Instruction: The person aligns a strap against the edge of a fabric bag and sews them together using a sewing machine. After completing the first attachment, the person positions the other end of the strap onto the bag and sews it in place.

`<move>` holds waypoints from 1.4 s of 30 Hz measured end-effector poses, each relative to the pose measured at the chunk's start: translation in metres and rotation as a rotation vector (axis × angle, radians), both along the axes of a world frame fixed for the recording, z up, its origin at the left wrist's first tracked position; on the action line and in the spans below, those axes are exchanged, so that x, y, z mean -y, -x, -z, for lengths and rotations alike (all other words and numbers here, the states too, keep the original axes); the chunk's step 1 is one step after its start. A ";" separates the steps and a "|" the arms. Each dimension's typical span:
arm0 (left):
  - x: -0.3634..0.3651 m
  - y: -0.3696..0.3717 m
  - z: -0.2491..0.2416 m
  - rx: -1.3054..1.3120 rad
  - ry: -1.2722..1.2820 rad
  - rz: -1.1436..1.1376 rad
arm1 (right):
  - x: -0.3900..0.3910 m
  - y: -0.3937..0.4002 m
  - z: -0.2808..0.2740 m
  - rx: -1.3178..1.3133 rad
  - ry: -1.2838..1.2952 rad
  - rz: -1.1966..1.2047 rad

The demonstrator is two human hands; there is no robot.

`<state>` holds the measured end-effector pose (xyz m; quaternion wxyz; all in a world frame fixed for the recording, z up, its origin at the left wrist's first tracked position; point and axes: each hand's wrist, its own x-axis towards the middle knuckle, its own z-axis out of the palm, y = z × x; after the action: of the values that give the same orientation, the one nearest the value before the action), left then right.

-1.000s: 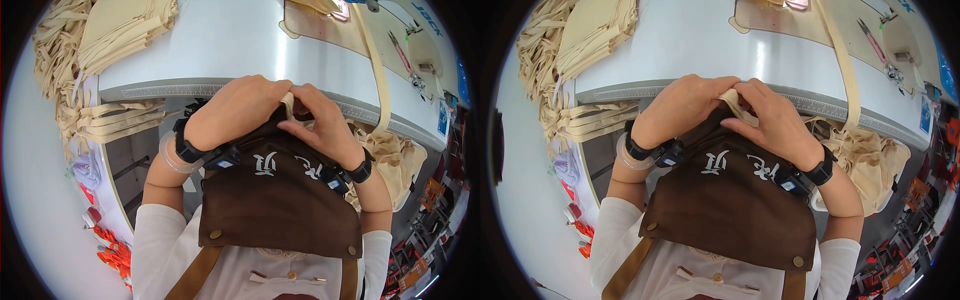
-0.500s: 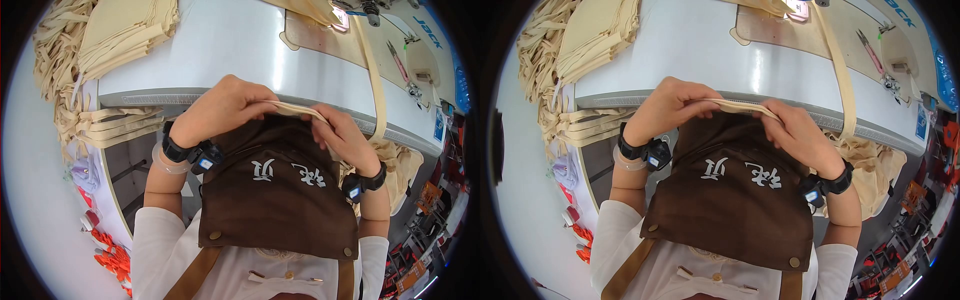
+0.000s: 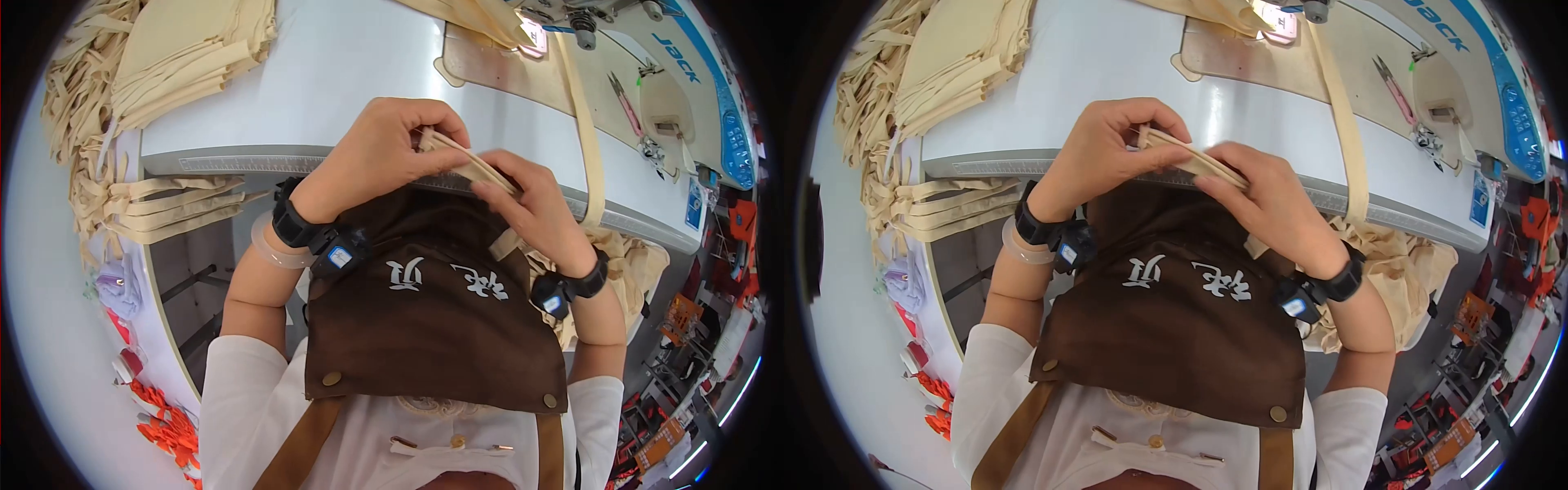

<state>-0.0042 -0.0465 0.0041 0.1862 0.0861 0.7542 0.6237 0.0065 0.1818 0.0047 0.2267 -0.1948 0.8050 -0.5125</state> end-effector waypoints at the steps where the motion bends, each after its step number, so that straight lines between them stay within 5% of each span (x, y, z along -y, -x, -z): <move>1: -0.006 0.001 0.002 -0.076 0.012 0.007 | 0.003 0.001 -0.001 -0.075 0.030 0.022; 5: -0.003 0.006 0.006 -0.248 0.020 -0.009 | 0.000 0.009 -0.004 -0.061 -0.064 0.003; 14: 0.016 0.009 -0.002 -0.060 0.044 0.086 | -0.016 0.002 0.003 0.021 -0.074 0.002; 17: 0.025 0.016 -0.005 -0.158 0.186 -0.160 | -0.022 0.001 0.008 0.157 -0.023 0.097; 19: 0.015 0.014 0.000 -0.263 -0.005 -0.103 | -0.021 0.000 0.004 0.274 0.036 0.172; 22: -0.004 0.012 0.008 -0.270 -0.142 -0.037 | -0.010 -0.003 0.003 0.266 0.073 0.173; 28: -0.015 0.017 0.016 -0.077 -0.224 0.049 | -0.006 -0.007 0.011 -0.174 -0.077 0.060; 31: -0.004 0.018 0.012 -0.071 -0.152 0.135 | -0.011 -0.005 0.013 -0.137 -0.051 0.048; 35: 0.016 0.021 0.010 -0.105 -0.017 -0.192 | -0.017 -0.006 0.017 -0.095 -0.041 0.118; 38: 0.004 0.015 0.009 -0.082 -0.253 -0.139 | -0.018 -0.006 0.014 -0.028 -0.005 0.162; 42: -0.016 0.008 0.021 -0.230 -0.173 -0.029 | -0.012 -0.004 0.016 0.130 0.135 0.194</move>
<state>-0.0124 -0.0309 -0.0166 0.0814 0.1621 0.7151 0.6751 0.0103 0.1937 -0.0113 0.2144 -0.0972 0.7673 -0.5965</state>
